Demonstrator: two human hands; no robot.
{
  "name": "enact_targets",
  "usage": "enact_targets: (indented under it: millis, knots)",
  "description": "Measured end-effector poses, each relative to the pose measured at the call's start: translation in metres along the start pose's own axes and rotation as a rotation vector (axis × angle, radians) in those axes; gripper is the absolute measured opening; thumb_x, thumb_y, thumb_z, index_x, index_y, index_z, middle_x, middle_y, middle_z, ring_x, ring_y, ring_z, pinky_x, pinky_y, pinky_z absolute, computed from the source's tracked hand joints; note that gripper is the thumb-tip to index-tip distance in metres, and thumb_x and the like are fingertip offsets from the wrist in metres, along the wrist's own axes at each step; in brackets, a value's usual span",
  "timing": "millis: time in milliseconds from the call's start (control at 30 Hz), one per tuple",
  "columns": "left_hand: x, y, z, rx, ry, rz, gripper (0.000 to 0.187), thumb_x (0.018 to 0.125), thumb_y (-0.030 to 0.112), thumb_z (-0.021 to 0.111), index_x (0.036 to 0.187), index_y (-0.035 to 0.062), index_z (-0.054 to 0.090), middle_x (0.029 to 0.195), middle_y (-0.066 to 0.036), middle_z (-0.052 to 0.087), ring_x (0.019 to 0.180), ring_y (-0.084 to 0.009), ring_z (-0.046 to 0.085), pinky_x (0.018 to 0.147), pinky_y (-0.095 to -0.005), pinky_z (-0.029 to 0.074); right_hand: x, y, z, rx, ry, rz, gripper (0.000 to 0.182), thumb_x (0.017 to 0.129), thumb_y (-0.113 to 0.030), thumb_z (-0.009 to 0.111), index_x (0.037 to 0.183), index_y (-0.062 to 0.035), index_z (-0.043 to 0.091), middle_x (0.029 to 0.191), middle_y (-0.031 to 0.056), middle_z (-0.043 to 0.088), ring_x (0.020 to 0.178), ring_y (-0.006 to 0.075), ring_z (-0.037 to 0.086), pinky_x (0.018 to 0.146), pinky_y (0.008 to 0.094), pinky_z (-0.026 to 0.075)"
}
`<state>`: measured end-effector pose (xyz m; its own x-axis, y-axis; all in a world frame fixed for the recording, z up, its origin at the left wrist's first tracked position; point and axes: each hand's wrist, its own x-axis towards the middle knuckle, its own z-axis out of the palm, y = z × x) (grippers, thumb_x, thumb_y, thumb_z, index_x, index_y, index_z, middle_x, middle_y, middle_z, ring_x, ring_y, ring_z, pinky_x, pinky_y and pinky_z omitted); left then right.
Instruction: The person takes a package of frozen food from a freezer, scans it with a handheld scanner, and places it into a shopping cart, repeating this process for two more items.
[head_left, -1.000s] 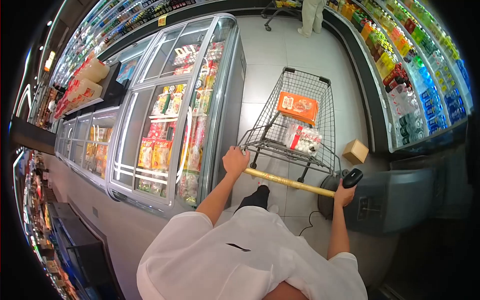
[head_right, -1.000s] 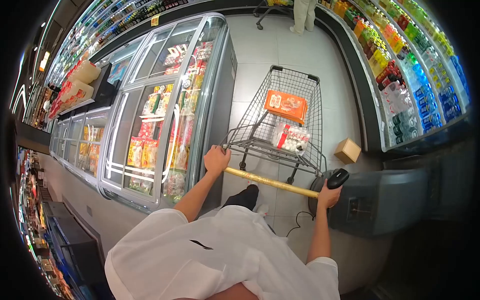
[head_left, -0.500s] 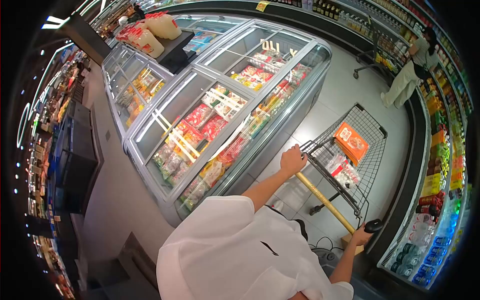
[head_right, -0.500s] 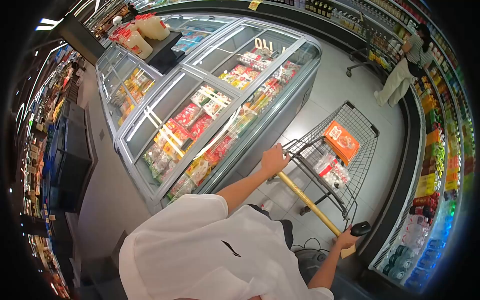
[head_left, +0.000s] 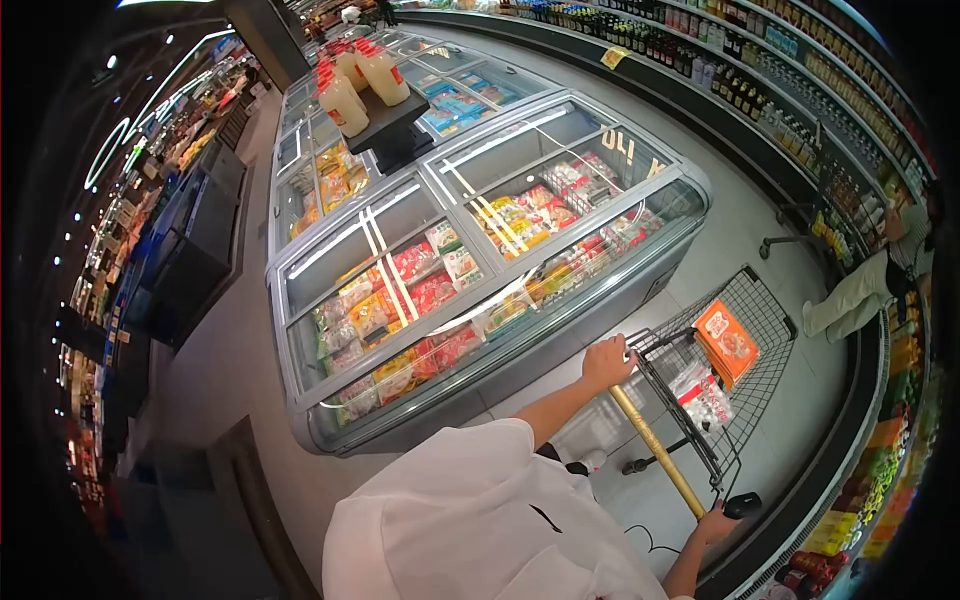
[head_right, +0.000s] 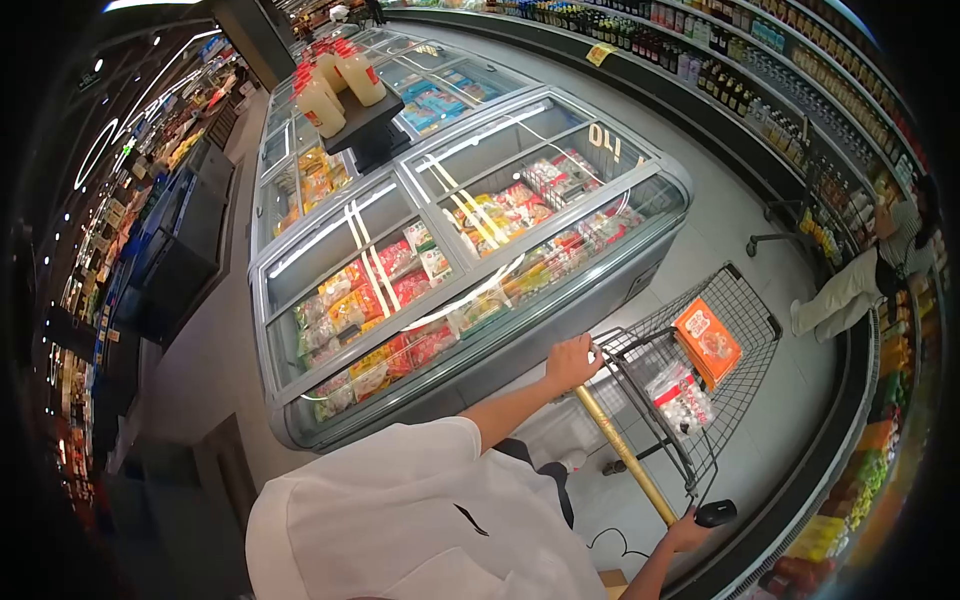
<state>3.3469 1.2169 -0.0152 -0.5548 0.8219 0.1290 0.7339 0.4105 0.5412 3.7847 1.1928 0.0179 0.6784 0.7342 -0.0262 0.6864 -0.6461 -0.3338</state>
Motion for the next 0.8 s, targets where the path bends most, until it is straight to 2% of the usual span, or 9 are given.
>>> enact_targets:
  millis: [100,133,167,300,400,500,567,667,800]
  knots:
    - [0.036,0.021,0.019,0.0,0.031,-0.028,0.03,0.083,0.035,0.062,0.08,0.0062,0.054,0.069,-0.013,0.064,0.063,-0.0327,0.065,0.058,-0.0465,0.053,0.054,-0.019,0.028,0.018,-0.015,-0.077,0.046,0.077,-0.027,0.08,0.112,-0.0024,0.063,0.103,0.0165,0.071,0.092,0.0371,0.068,0.084,0.0453,0.052]
    - [0.036,0.025,0.023,-0.014,0.0,-0.034,0.03,0.083,0.035,0.062,0.08,0.0062,0.054,0.069,-0.013,0.064,0.063,-0.0327,0.065,0.058,-0.0465,0.053,0.05,-0.042,0.015,-0.004,-0.022,-0.101,0.044,0.078,-0.026,0.08,0.11,-0.0017,0.063,0.102,0.0169,0.071,0.093,0.0377,0.068,0.084,0.0457,0.052]
    - [0.043,0.029,0.028,-0.022,-0.021,-0.064,0.028,0.083,0.035,0.063,0.08,0.0071,0.056,0.071,-0.013,0.064,0.065,-0.0335,0.065,0.059,-0.0465,0.051,0.068,-0.031,0.027,0.01,-0.035,-0.101,0.044,0.077,-0.025,0.081,0.109,-0.0011,0.062,0.102,0.0172,0.071,0.093,0.0377,0.068,0.083,0.0458,0.051]
    - [0.099,0.039,0.056,-0.017,-0.003,-0.1,0.028,0.082,0.035,0.064,0.081,0.0078,0.059,0.073,-0.012,0.064,0.067,-0.0339,0.064,0.061,-0.046,0.05,0.103,-0.08,0.051,0.035,-0.046,-0.108,0.043,0.077,-0.022,0.081,0.108,0.0006,0.063,0.1,0.0175,0.071,0.092,0.0374,0.067,0.084,0.0458,0.05]
    - [0.137,0.043,0.077,-0.012,0.004,-0.108,0.028,0.082,0.036,0.064,0.081,0.0077,0.06,0.075,-0.011,0.064,0.069,-0.0327,0.065,0.062,-0.0452,0.051,0.143,-0.078,0.094,0.103,-0.037,-0.102,0.043,0.077,-0.021,0.081,0.109,0.0008,0.063,0.102,0.0178,0.07,0.094,0.0372,0.067,0.086,0.0451,0.05]
    - [0.17,0.045,0.096,0.003,-0.027,-0.036,0.037,0.085,0.039,0.06,0.085,0.0028,0.06,0.081,-0.016,0.065,0.069,-0.0346,0.067,0.063,-0.0453,0.054,0.145,-0.134,0.093,0.053,-0.033,-0.065,0.045,0.076,-0.019,0.081,0.114,-0.0009,0.063,0.106,0.0171,0.07,0.098,0.0362,0.067,0.089,0.0448,0.049]
    - [0.197,0.048,0.108,0.004,-0.04,-0.042,0.037,0.085,0.039,0.06,0.085,0.0025,0.06,0.081,-0.016,0.064,0.069,-0.0347,0.067,0.064,-0.0456,0.054,0.165,-0.144,0.11,0.005,-0.056,-0.01,0.048,0.077,-0.022,0.081,0.117,-0.0042,0.062,0.108,0.015,0.07,0.101,0.0353,0.066,0.091,0.0459,0.049]
    - [0.238,0.047,0.129,0.019,-0.049,-0.034,0.037,0.085,0.039,0.061,0.086,0.0014,0.06,0.081,-0.017,0.064,0.069,-0.0353,0.067,0.064,-0.0459,0.054,0.176,-0.179,0.123,-0.015,-0.042,-0.002,0.049,0.077,-0.025,0.081,0.118,-0.0045,0.062,0.108,0.0151,0.07,0.1,0.0358,0.067,0.091,0.0465,0.049]
    - [0.271,0.054,0.149,0.041,-0.002,-0.038,0.037,0.085,0.04,0.062,0.082,0.0029,0.057,0.073,-0.013,0.06,0.07,-0.0341,0.065,0.063,-0.0458,0.051,0.196,-0.21,0.138,-0.029,-0.095,0.003,0.048,0.077,-0.025,0.081,0.115,-0.0025,0.062,0.108,0.015,0.07,0.101,0.0354,0.067,0.09,0.0455,0.049]
